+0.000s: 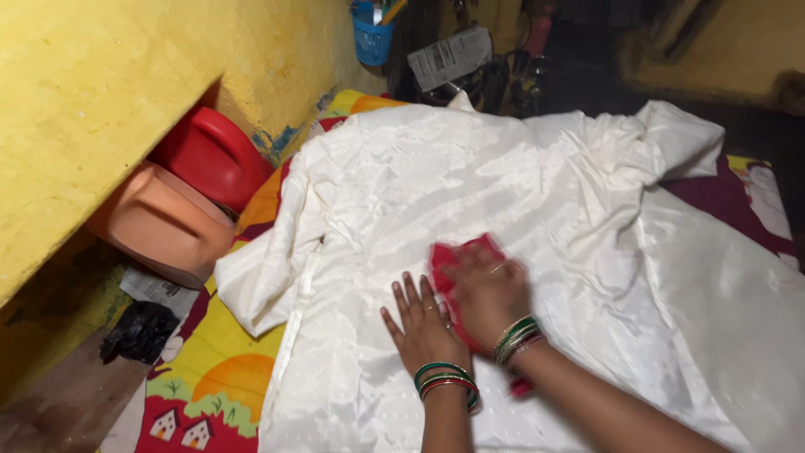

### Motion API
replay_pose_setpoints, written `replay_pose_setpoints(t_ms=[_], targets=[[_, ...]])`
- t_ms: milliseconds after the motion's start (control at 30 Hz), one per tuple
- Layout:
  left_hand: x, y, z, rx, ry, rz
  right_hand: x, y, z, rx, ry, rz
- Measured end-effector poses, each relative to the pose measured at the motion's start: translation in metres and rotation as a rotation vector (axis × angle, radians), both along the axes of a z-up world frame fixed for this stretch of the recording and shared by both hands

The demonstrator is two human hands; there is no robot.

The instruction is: The person wipes a white garment with a red cloth on a colorful bedsheet, repeatedly rubbing and smoothing the fabric. The person folds and unfolds the garment while continuing to wipe different sections.

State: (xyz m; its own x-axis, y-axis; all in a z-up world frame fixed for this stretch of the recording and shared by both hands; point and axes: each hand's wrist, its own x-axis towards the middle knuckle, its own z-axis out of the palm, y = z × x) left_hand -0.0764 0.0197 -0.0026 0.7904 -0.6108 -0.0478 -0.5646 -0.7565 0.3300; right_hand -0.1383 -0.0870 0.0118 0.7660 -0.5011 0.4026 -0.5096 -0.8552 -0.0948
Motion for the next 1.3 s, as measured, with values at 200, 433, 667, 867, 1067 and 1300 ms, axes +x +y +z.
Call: replay_pose_setpoints(t_ms=[200, 433, 667, 867, 1067, 1300], targets=[[-0.018, 0.039, -0.04, -0.252, -0.498, 0.013, -0.049, -0.014, -0.017, 0.128, 0.098, -0.063], [-0.011, 0.038, -0.027, -0.29, -0.586, 0.015, -0.165, -0.105, 0.018, -0.025, 0.305, -0.371], [-0.028, 0.037, -0.016, -0.204, 0.143, -0.045, -0.092, 0.038, 0.026, 0.338, -0.008, -0.322], [-0.042, 0.066, -0.016, 0.003, -0.015, -0.176, -0.087, 0.101, -0.003, 0.096, -0.039, 0.033], [-0.047, 0.075, 0.007, 0.16, 0.056, -0.157, -0.195, 0.014, -0.024, 0.049, 0.048, -0.201], [-0.054, 0.066, 0.002, -0.109, 0.012, -0.115, -0.254, -0.007, 0.013, 0.069, -0.118, -0.373]])
